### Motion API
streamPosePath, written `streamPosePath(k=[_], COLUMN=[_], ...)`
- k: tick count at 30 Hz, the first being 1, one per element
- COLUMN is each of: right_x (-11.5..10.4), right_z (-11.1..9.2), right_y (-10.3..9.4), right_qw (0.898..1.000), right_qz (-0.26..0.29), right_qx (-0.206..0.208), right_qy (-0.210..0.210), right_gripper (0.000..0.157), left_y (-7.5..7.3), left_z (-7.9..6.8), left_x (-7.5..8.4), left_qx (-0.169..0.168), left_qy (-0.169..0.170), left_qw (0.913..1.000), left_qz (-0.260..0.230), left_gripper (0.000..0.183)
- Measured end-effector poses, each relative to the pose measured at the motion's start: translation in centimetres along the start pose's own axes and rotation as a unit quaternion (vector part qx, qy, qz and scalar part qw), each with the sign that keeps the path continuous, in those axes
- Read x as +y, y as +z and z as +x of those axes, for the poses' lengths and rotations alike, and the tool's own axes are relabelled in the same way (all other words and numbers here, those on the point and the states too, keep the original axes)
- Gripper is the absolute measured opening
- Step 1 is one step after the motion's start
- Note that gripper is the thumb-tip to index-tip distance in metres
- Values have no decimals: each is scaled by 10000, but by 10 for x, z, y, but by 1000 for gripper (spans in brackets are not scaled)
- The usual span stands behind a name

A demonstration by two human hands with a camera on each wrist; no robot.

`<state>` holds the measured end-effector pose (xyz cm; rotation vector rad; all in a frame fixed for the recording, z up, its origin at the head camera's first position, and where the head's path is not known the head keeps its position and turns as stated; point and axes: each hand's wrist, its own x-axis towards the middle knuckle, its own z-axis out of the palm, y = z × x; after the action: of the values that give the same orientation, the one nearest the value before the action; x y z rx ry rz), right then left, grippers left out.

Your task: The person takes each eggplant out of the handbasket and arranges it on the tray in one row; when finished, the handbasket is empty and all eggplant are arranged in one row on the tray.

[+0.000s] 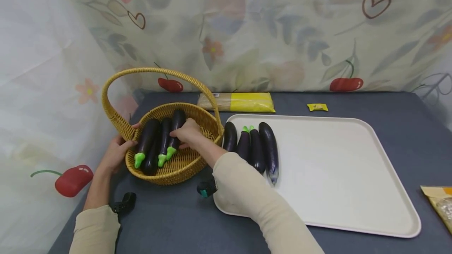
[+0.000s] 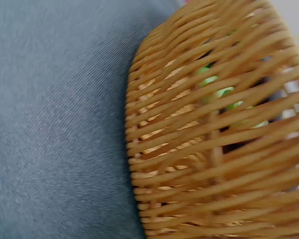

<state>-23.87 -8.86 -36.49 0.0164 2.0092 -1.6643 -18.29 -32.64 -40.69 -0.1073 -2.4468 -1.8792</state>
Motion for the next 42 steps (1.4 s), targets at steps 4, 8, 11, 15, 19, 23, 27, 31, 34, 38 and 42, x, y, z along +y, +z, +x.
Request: streamPosePath(k=[4,8,11,15,19,23,27,31,34,38,42], right_x=[-10,-17,-18,-15,-12,-15,-19,-19,-16,-10,-2], right_z=[-8,-17,-25,-37,-50,-63,-76,-90,-100,-110,-118], right_y=[-4,-3,-1,-1,-5,-19,-42,-65,-80,-99,-116], right_qw=[9967,9894,9842,9790,9704,9614,9533,9495,9495,9528,9565], right_qz=[693,1165,1384,1456,1454,1069,436,112,-25,-176,-223], right_qx=[-418,-848,-1084,-1410,-1911,-2513,-2948,-3088,-3093,-2980,-2865], right_qy=[-86,-170,-204,-217,-240,-342,-497,-539,-535,-561,-511], right_gripper=[75,74,73,73,74,72,69,69,71,74,75], left_y=[0,0,1,2,4,5,3,3,2,1,3], left_z=[-1,-3,-5,-6,-5,-3,-1,-1,-1,-2,-2], left_x=[-1,0,1,1,1,1,2,4,5,8,8], left_qx=[2,48,129,196,201,156,111,62,46,72,68], left_qy=[11,-59,-142,-188,-231,-189,-80,-82,-119,-172,-162], left_qw=[10000,10000,9998,9994,9994,9997,9999,9999,9999,9998,9998], left_qz=[13,23,114,203,185,85,16,28,2,45,100], left_gripper=[53,53,54,54,53,53,53,53,54,54,53])
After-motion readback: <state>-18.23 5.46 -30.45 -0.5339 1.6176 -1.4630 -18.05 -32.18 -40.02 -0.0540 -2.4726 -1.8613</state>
